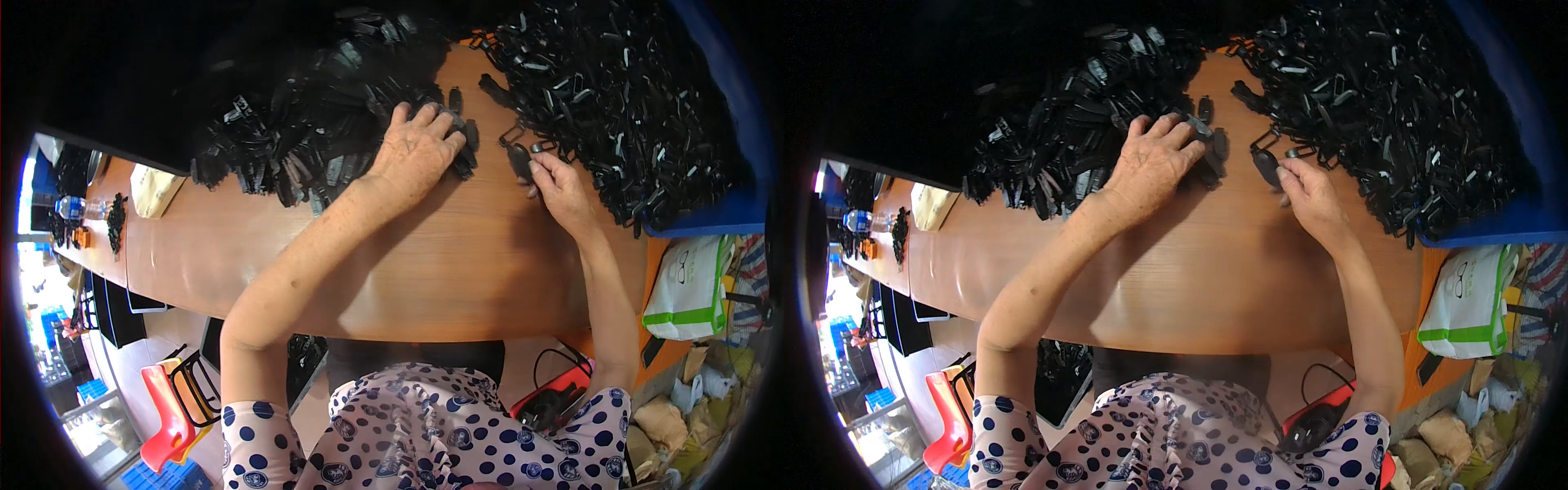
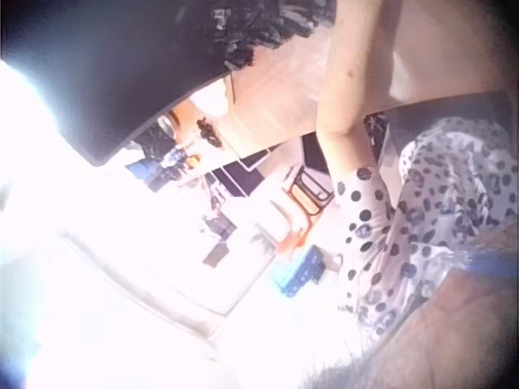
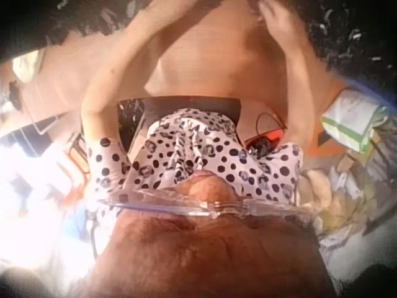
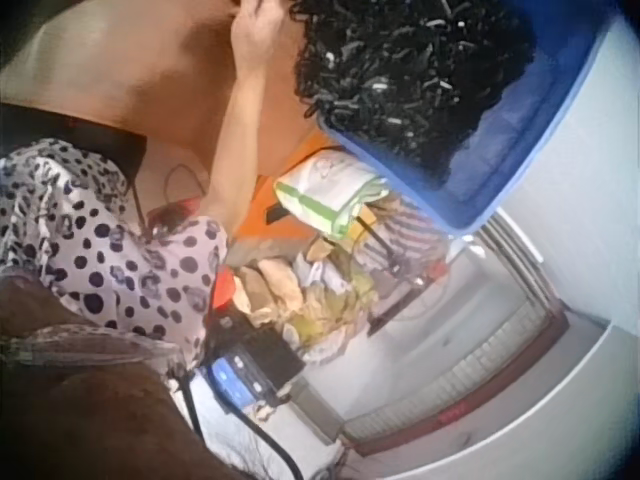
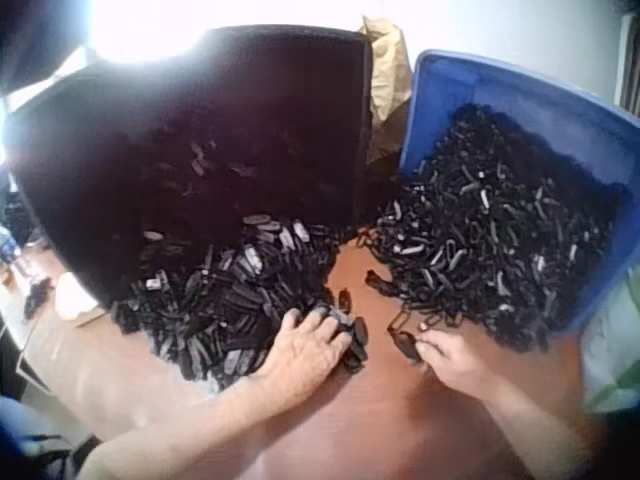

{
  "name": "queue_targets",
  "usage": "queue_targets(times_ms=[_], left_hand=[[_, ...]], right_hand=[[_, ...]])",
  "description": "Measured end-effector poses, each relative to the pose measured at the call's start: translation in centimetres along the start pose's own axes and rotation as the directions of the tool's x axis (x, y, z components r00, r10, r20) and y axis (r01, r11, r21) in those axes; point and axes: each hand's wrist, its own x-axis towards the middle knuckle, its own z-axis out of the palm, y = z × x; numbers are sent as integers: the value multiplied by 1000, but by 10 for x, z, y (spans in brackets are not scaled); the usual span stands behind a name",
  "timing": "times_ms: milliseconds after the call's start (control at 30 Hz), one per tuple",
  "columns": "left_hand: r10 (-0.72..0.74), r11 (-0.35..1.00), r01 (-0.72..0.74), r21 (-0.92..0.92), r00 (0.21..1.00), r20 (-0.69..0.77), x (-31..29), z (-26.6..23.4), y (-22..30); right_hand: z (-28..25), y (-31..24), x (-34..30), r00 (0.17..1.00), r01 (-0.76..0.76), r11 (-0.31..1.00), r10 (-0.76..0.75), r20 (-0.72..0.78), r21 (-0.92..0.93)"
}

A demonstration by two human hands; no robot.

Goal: The person repeatedly picks up plastic buckle components from the table, snaps the pieces together by hand to assemble them, and drops the assembled buckles into a container below the table.

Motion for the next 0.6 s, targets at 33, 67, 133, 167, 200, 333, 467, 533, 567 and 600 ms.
queue_targets(times_ms=[33,67,133,167,200,333,467,533,567,600], left_hand=[[23,1000,-23,-11,1000,7,2,2,-2],[45,999,-44,-21,999,14,2,3,-4],[39,997,-38,-69,999,23,2,2,-3],[23,994,-19,-105,999,29,0,1,-2],[28,994,-24,-110,999,33,-3,0,1],[-123,924,65,-377,984,-132,-28,-16,20],[-423,273,486,-830,836,349,-68,-20,49],[-398,-513,333,-791,724,564,-84,-26,63],[-375,-577,325,-749,709,597,-92,-25,67],[-392,-572,319,-756,703,593,-100,-29,71]], right_hand=[[-3,2,-5,1000,-10,1000,10,-3,2],[-7,1,-11,996,85,992,-86,-2,-96],[-15,3,-18,986,165,967,-169,-4,-197],[-18,5,-20,978,188,943,-205,-35,-274],[-20,6,-22,968,208,913,-244,-61,-350],[-20,-7,-31,992,88,961,-108,-63,-261],[-12,-8,-32,932,344,721,-338,128,-602],[-13,-9,-30,880,434,523,-419,222,-733],[-15,-10,-29,884,453,527,-369,287,-719],[-15,-12,-27,877,480,533,-322,358,-697]])
